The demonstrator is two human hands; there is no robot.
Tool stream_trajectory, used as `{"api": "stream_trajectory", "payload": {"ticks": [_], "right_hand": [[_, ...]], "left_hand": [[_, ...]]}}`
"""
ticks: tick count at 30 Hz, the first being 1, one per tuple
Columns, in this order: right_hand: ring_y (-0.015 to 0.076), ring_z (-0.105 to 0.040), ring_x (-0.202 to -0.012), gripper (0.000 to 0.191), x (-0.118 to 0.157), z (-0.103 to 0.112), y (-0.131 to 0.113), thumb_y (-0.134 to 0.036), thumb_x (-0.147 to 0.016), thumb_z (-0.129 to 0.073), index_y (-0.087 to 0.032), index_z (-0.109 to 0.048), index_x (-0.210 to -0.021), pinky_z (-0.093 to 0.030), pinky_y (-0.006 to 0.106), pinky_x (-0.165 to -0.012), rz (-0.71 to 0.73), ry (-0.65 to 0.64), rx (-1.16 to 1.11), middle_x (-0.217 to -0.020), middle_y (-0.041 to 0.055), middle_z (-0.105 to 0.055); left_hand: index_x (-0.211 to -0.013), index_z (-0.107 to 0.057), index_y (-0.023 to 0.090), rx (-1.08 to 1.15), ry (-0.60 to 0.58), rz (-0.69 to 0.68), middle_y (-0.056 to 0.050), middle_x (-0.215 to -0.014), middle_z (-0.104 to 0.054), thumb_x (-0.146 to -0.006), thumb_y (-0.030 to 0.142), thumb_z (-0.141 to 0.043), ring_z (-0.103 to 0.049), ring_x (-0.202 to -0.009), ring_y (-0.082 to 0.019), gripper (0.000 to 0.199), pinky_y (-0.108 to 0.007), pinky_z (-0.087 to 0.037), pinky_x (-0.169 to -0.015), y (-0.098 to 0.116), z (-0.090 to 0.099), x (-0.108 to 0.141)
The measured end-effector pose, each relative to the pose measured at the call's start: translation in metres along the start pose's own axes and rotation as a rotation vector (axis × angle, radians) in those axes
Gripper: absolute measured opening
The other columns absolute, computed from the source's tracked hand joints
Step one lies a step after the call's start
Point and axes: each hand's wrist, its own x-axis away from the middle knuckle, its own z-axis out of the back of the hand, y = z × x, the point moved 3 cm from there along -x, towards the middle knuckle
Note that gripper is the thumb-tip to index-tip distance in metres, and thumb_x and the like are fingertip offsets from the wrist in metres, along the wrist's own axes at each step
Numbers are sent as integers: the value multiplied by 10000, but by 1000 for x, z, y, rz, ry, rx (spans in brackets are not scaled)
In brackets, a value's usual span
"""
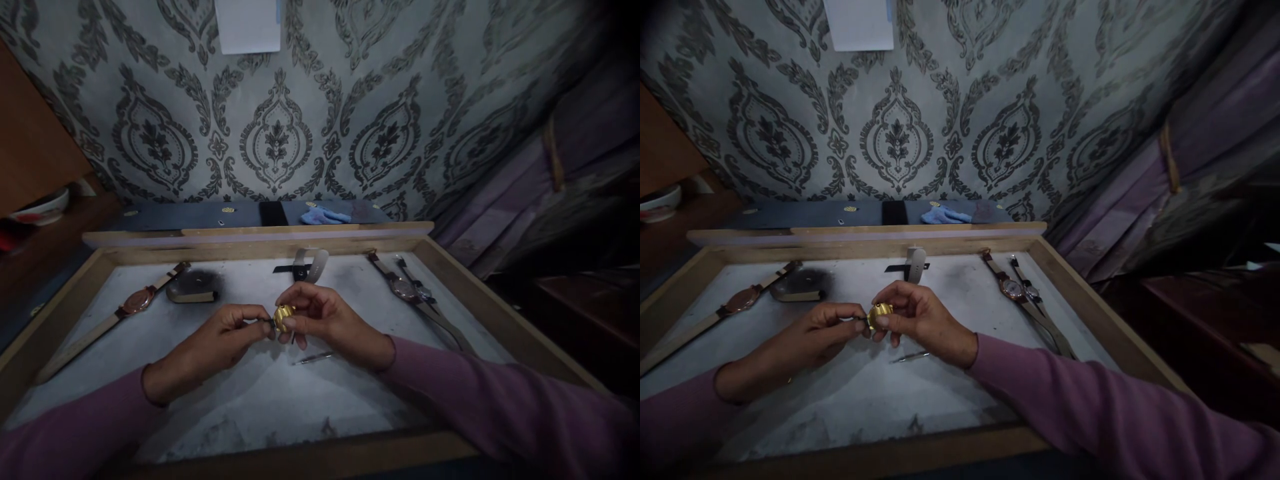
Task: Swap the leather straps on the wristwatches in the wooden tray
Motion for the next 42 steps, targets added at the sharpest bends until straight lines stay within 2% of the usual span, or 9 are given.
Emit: {"api": "stream_trajectory", "payload": {"ticks": [8, 20, 26, 32, 34, 37, 42], "right_hand": [[105, -670, -646, 253, -2, 3, 6, -257, -770, -746, -147, -575, -920, -482, 165, -492, -8, -3, -43, -780, -5, -655], [110, -681, -638, 248, -1, 1, 5, -222, -761, -755, -145, -542, -864, -498, 176, -516, -53, -21, -66, -759, -11, -643], [111, -679, -624, 268, 0, 1, 4, -220, -738, -773, -141, -531, -822, -506, 174, -511, -78, -9, -58, -707, -11, -659], [99, -667, -633, 228, 0, 1, 6, -235, -749, -762, -117, -607, -867, -508, 185, -541, -96, -39, -41, -693, 9, -684], [99, -665, -634, 232, 0, 1, 5, -246, -750, -762, -114, -612, -867, -508, 189, -549, -97, -44, -42, -688, 13, -689], [97, -659, -635, 231, 0, 1, 4, -252, -759, -757, -113, -605, -864, -510, 199, -571, -86, -53, -46, -699, 15, -689], [90, -641, -630, 209, 0, 0, 5, -251, -778, -741, -125, -588, -843, -496, 204, -578, -74, -64, -41, -720, 12, -684]], "left_hand": [[-801, -610, 171, 3, -16, -37, 111, -439, -285, -878, 453, -517, -183, -371, -56, 306, -187, -161, -373, -1, -1, 0], [-818, -610, 160, -1, -59, -2, 111, -444, -274, -871, 454, -513, -174, -373, -58, 314, -198, -132, -364, 1, -4, 2], [-832, -615, 152, 4, -86, -40, 89, -495, -398, -881, 437, -510, -184, -375, -47, 308, -193, -139, -357, -2, -5, 0], [-829, -624, 153, -11, -74, -46, 72, -548, -474, -874, 425, -509, -202, -379, -44, 299, -189, -156, -359, 3, -5, 0], [-803, -615, 155, -13, -68, -44, 86, -511, -434, -864, 414, -509, -197, -371, -44, 286, -189, -160, -361, 4, -4, 0], [-784, -605, 161, -35, -48, -22, 117, -423, -295, -847, 440, -512, -187, -351, -56, 301, -197, -139, -354, 4, -3, -1], [-773, -608, 170, -54, -47, -10, 123, -406, -259, -837, 450, -507, -179, -348, -60, 305, -208, -128, -363, 5, -4, -2]]}}
